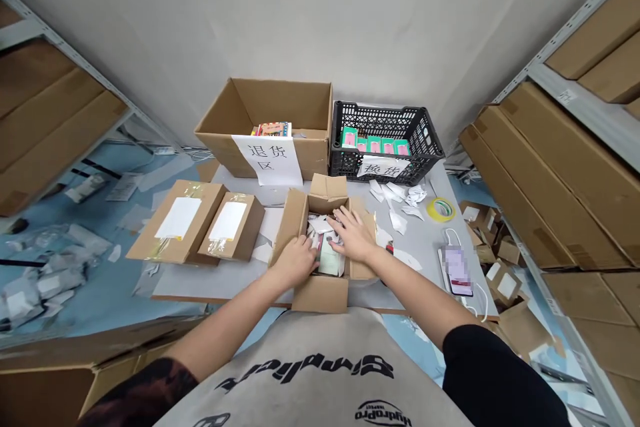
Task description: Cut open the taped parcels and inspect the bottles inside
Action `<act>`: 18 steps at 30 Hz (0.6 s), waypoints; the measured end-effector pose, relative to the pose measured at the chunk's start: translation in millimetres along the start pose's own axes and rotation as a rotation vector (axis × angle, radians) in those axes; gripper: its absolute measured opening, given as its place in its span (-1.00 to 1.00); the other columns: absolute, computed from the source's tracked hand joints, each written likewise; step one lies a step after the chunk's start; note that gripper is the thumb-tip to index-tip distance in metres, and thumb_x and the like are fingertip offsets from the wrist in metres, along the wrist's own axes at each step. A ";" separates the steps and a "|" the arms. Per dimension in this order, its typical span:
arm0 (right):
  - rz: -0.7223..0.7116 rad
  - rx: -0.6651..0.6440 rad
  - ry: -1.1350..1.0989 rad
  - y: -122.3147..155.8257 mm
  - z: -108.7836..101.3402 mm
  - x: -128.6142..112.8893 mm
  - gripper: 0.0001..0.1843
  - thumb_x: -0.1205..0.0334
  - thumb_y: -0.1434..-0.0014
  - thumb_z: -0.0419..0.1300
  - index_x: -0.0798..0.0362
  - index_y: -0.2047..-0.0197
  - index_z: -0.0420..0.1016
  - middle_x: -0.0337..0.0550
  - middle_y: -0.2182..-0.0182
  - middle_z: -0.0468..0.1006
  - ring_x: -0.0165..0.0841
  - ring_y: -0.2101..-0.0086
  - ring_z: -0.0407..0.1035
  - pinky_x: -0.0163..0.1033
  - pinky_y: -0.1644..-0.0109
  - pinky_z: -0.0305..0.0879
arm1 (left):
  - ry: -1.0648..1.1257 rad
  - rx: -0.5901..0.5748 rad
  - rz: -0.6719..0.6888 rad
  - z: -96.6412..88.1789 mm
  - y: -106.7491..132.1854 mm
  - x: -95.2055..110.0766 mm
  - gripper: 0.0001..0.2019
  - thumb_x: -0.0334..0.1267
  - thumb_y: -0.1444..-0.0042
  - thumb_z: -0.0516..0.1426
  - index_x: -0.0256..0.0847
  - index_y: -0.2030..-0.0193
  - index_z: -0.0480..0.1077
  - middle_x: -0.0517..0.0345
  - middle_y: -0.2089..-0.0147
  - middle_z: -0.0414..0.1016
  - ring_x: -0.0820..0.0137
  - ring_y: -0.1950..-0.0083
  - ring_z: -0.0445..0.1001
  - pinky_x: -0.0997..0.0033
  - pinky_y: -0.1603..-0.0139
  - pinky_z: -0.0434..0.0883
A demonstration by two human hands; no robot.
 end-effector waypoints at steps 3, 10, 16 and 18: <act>0.004 -0.044 -0.012 15.7 17.0 0.7 -0.26 -0.03 -0.17 0.17 -0.02 -0.37 0.16 0.06 -0.37 0.09 0.01 -0.37 -0.19 0.26 -0.36 -0.23 | -0.017 -0.285 -0.098 21.9 -36.2 -13.9 -0.72 -0.11 -0.14 0.17 -0.23 0.13 0.56 -0.24 0.08 0.57 -0.03 -0.02 0.50 0.02 -0.08 0.35; 0.015 0.030 -0.062 17.6 29.0 8.8 -0.51 0.11 -0.18 0.17 0.03 -0.16 0.46 0.08 -0.28 0.27 0.00 -0.37 -0.20 0.27 -0.37 -0.25 | -0.109 -0.383 -0.225 82.5 -50.4 -4.3 -0.71 -0.32 -0.10 0.18 -0.38 0.06 0.53 -0.41 -0.02 0.52 -0.13 -0.20 0.39 -0.07 -0.21 0.21; -0.010 0.066 -0.033 21.3 26.0 7.3 -0.61 0.17 -0.19 0.16 0.05 -0.07 0.51 0.08 -0.15 0.41 0.00 -0.35 -0.13 0.29 -0.36 -0.22 | -0.005 -0.347 -0.308 95.5 -53.1 -20.8 -0.42 -0.05 -0.25 -0.01 -0.41 -0.29 0.20 -0.37 -0.19 0.39 0.02 -0.20 0.41 0.10 -0.17 0.32; -0.039 0.068 -0.003 18.9 24.5 -1.4 -0.64 0.23 -0.21 0.14 0.09 -0.06 0.51 0.11 -0.09 0.46 -0.02 -0.31 -0.02 0.25 -0.36 -0.17 | 0.031 -0.300 -0.321 92.8 -57.7 -24.6 -0.46 -0.10 -0.27 -0.05 -0.35 -0.31 0.16 -0.27 -0.30 0.29 0.13 -0.30 0.31 0.21 -0.25 0.27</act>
Point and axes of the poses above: each hand's wrist, its own y-axis away from the middle knuckle, its own z-axis out of the palm, x = y × z, the point moved 10 cm from there along -y, towards the middle knuckle
